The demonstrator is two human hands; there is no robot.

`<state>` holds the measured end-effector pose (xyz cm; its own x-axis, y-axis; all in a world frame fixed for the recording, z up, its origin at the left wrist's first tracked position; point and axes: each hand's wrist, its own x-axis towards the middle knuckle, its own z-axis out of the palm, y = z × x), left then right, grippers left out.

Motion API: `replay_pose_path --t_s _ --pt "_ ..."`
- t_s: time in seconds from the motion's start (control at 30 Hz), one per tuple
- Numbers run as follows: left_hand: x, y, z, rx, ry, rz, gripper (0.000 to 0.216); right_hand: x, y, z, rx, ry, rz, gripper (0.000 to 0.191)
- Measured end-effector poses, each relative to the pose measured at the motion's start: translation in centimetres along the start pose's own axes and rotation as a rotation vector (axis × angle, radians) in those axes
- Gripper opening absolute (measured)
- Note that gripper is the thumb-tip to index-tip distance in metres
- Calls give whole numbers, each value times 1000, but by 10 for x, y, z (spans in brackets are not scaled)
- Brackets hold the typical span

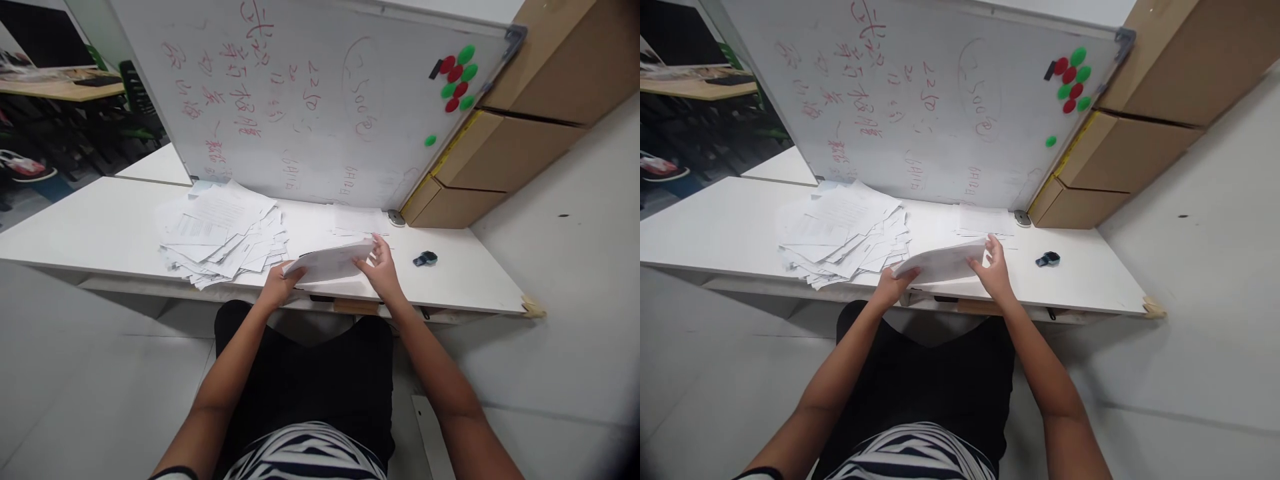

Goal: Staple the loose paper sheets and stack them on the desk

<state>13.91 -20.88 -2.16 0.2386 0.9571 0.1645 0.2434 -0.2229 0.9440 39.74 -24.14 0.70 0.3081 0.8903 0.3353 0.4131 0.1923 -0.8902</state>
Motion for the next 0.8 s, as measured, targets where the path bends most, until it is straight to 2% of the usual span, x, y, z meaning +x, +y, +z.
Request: replay_pose_path --t_s 0.1,0.17,0.3,0.5,0.67,0.8 --pt "9 1 2 -152 -33 -93 38 0 10 4 248 28 135 34" --pt "13 3 3 -263 -65 -143 43 -1 7 5 324 74 145 26" --pt "16 6 5 -355 -83 -148 48 -10 -1 10 360 82 121 26" --pt "17 -8 15 -384 -32 -241 55 -26 11 27 245 116 242 32" --pt "15 -7 16 -385 -69 -148 51 -32 3 23 162 115 139 42" --pt "17 -10 18 -424 -61 -218 51 -40 4 23 124 101 274 50"
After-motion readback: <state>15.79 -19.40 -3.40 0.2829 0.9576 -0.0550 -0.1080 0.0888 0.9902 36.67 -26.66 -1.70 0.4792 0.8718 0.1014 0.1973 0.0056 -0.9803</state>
